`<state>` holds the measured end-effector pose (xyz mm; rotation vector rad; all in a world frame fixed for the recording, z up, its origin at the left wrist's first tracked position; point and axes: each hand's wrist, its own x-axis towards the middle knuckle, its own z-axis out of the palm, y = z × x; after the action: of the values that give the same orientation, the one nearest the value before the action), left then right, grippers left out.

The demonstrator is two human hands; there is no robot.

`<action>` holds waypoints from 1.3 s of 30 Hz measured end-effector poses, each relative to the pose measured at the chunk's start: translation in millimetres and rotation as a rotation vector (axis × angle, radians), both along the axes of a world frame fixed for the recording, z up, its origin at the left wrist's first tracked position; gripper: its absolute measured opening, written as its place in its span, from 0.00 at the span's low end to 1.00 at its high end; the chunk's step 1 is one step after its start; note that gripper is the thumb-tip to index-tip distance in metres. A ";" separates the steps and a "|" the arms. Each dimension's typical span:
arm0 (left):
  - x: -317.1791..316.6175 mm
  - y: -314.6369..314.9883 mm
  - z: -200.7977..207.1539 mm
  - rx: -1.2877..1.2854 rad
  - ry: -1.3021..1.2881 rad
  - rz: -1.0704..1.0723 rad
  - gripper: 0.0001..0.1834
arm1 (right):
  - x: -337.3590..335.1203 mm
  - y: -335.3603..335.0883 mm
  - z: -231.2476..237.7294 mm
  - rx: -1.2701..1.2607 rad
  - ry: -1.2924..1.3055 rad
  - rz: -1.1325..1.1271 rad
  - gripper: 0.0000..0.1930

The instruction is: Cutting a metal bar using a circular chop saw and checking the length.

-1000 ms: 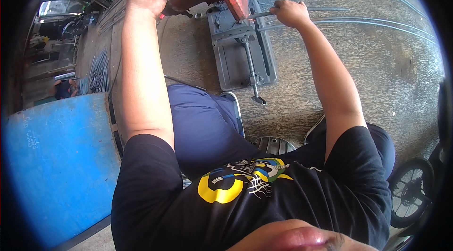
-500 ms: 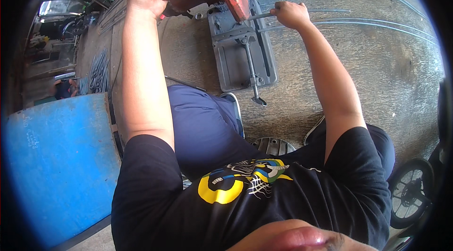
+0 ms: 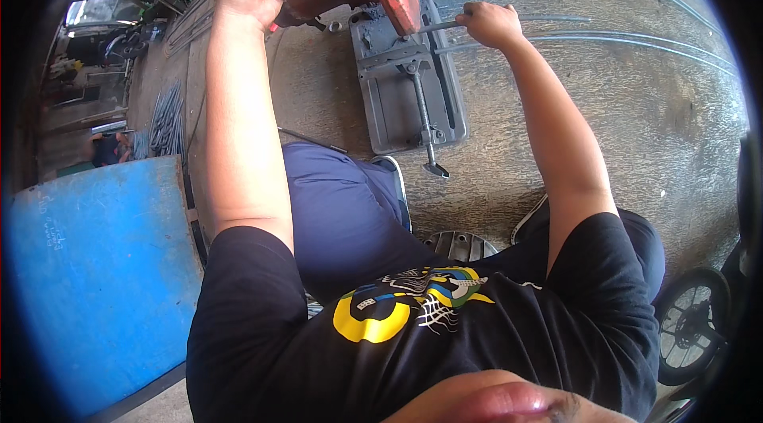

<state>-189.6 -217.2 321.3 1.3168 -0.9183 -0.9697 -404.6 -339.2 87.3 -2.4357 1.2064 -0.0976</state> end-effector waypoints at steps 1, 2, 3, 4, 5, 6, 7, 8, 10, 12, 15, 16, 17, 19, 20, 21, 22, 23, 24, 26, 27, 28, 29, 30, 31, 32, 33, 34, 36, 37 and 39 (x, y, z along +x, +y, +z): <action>0.4 0.0 0.5 0.000 0.019 -0.046 0.20 | 0.1 0.2 0.6 0.000 0.000 0.000 0.18; 0.4 0.4 0.4 -0.001 0.019 -0.046 0.20 | 0.0 0.4 1.4 0.003 0.008 0.006 0.18; 0.3 1.1 0.0 -0.001 -0.004 -0.022 0.20 | 0.1 0.8 2.2 0.006 0.017 0.011 0.18; -0.3 1.3 0.3 -0.002 -0.027 0.001 0.20 | -0.3 0.3 1.6 0.004 0.017 0.011 0.18; -0.2 0.9 0.6 -0.004 -0.028 0.001 0.20 | -0.8 0.3 0.9 0.002 0.013 0.014 0.18; 0.0 0.5 0.7 0.006 -0.010 0.013 0.19 | -1.0 0.2 0.4 0.000 0.010 0.018 0.18; -1.0 0.3 1.0 0.016 0.009 0.025 0.19 | -1.0 0.2 0.4 -0.002 0.010 0.017 0.18; -2.3 0.1 0.7 0.014 0.008 0.024 0.19 | -1.0 0.2 0.5 0.001 0.014 0.016 0.18; -4.9 0.0 -0.1 -0.002 -0.005 0.068 0.19 | -0.8 -0.1 1.1 0.002 0.018 0.013 0.17; -3.1 0.6 0.0 0.001 -0.003 0.040 0.19 | -0.5 -0.4 1.9 0.004 0.016 0.018 0.17; -10.4 1.9 0.5 0.009 -0.009 0.019 0.19 | -1.0 -1.3 2.8 0.016 0.012 0.011 0.18; -13.0 3.1 2.4 0.010 -0.023 0.028 0.19 | -0.4 -1.2 3.9 0.015 0.009 0.012 0.18; -7.6 3.0 2.0 0.009 -0.026 0.029 0.19 | 0.1 -0.9 4.7 0.018 0.007 0.016 0.18; 1.4 2.2 1.3 0.006 0.013 -0.036 0.19 | 0.4 -1.4 3.9 0.022 0.006 0.019 0.18; 0.5 1.5 0.8 0.006 0.014 -0.038 0.19 | 0.3 -1.9 2.0 0.016 0.004 0.017 0.18; -0.5 1.0 -0.5 0.015 0.031 -0.007 0.19 | -0.1 -2.4 -0.1 0.010 0.003 0.014 0.18; -5.9 0.6 -0.9 0.025 0.047 0.024 0.19 | -0.6 -2.7 -2.5 0.012 0.005 0.013 0.18; -15.5 0.4 -0.4 0.027 0.049 0.023 0.19 | -1.1 -2.9 -4.2 0.011 0.003 0.013 0.18; -25.9 -0.1 -1.0 -0.010 0.022 0.060 0.19 | -1.8 -3.0 -6.4 0.010 0.001 0.012 0.18; -21.0 1.1 1.7 -0.054 -0.014 0.100 0.19 | -0.7 -1.4 -4.2 0.003 0.000 0.019 0.18; -2.2 2.0 2.8 -0.040 -0.005 0.024 0.20 | 0.3 -0.5 -0.6 -0.006 0.000 0.025 0.17; 2.0 1.2 2.9 -0.017 0.012 -0.054 0.20 | -0.1 -0.7 -1.6 -0.003 0.001 0.025 0.17; 4.6 0.3 0.6 -0.015 0.013 -0.054 0.20 | -0.5 -1.1 -2.3 0.003 -0.005 0.029 0.17; 7.1 -0.5 -1.2 -0.012 0.020 -0.058 0.20 | -0.5 -1.4 -2.5 0.008 -0.011 0.033 0.17; 5.2 -1.1 -2.0 -0.009 0.030 -0.064 0.21 | -1.1 -2.1 -3.6 0.010 -0.009 0.032 0.17; 3.2 -1.4 -2.6 -0.007 0.031 -0.065 0.21 | -1.2 -3.1 -4.2 0.007 -0.020 0.020 0.17; 1.1 -1.5 -3.0 -0.010 0.008 -0.057 0.21 | -1.4 -3.9 -4.7 0.004 -0.030 0.009 0.17; -0.7 -1.1 -2.4 -0.013 -0.018 -0.049 0.21 | -1.0 -4.2 -4.2 0.005 -0.031 0.009 0.17; -4.1 0.2 -1.3 -0.005 -0.009 -0.018 0.21 | -0.3 -4.4 -3.3 -0.008 -0.038 0.009 0.17; -7.8 1.0 0.0 0.002 0.003 0.012 0.21 | -0.5 -4.4 -2.9 -0.008 -0.038 0.008 0.17; -15.7 1.4 0.9 0.005 0.011 0.027 0.21 | -1.1 -3.9 -3.0 -0.020 -0.030 0.018 0.17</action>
<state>-205.3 -215.8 322.2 1.3232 -0.8878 -0.9580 -405.7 -343.0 84.3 -2.4529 1.1755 -0.1406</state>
